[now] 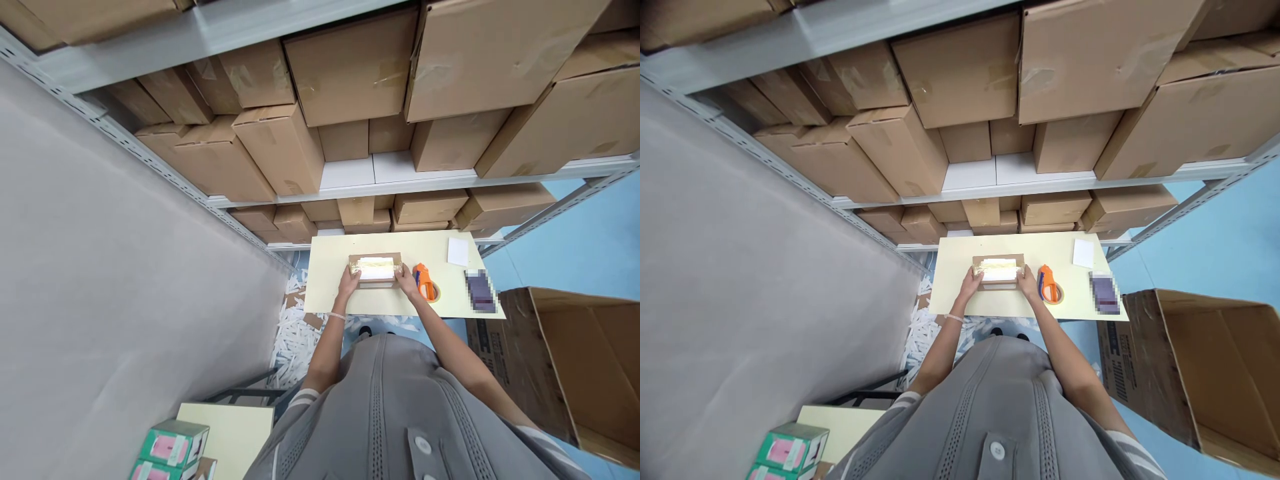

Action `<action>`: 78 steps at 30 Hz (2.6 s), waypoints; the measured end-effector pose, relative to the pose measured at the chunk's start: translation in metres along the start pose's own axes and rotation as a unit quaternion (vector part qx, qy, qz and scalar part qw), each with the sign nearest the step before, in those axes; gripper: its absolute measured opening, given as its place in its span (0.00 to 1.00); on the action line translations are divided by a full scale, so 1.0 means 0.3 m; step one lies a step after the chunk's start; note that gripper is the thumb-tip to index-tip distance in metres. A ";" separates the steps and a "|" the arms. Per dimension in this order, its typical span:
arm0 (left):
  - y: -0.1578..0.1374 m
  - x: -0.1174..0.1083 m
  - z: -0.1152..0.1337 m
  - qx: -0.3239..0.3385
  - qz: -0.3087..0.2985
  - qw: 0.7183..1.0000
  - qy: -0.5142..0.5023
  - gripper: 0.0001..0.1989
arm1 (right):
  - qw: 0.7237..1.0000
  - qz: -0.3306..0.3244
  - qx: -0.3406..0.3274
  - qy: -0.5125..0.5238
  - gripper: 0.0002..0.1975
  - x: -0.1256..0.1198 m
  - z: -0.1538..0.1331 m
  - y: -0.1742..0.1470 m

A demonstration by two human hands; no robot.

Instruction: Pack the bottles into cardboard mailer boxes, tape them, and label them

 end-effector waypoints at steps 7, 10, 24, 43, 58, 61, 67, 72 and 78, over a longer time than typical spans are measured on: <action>-0.046 0.074 0.144 0.179 0.052 0.924 0.333 0.32 | 0.958 0.013 -0.161 -0.236 0.34 0.091 -0.155 -0.074; -0.065 0.139 0.162 0.258 0.007 0.884 0.390 0.30 | 0.925 -0.010 -0.229 -0.302 0.32 0.152 -0.171 -0.101; -0.075 0.162 0.121 0.263 -0.017 0.862 0.434 0.31 | 0.909 -0.015 -0.247 -0.336 0.30 0.194 -0.122 -0.104; -0.074 0.096 0.251 0.249 -0.062 0.897 0.361 0.30 | 0.955 0.005 -0.172 -0.243 0.30 -0.033 -0.196 -0.120; -0.127 0.264 0.542 0.300 -0.144 0.910 0.246 0.30 | 0.951 0.276 0.137 -0.008 0.40 -0.490 0.185 -0.399; -0.120 0.306 0.562 0.306 -0.160 0.905 0.250 0.31 | 0.944 0.294 0.150 -0.025 0.40 -0.520 0.223 -0.439; -0.108 0.372 0.563 0.309 -0.212 0.897 0.235 0.31 | 0.945 0.281 0.154 -0.063 0.41 -0.566 0.317 -0.409; -0.084 0.375 0.542 0.276 -0.198 0.910 0.239 0.31 | 0.960 0.236 0.114 -0.098 0.41 -0.645 0.402 -0.172; -0.044 0.429 0.567 0.215 -0.108 0.938 0.250 0.30 | 0.972 0.109 0.062 -0.200 0.41 -0.695 0.466 0.269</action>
Point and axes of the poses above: each hand's wrist, its own y-axis towards the middle knuckle, its own x-axis out of the palm, z = x × y, the point moved 5 cm from there along y, towards the middle knuckle, and after that the axes turned 7 degrees about x, right-handed, at the moved point
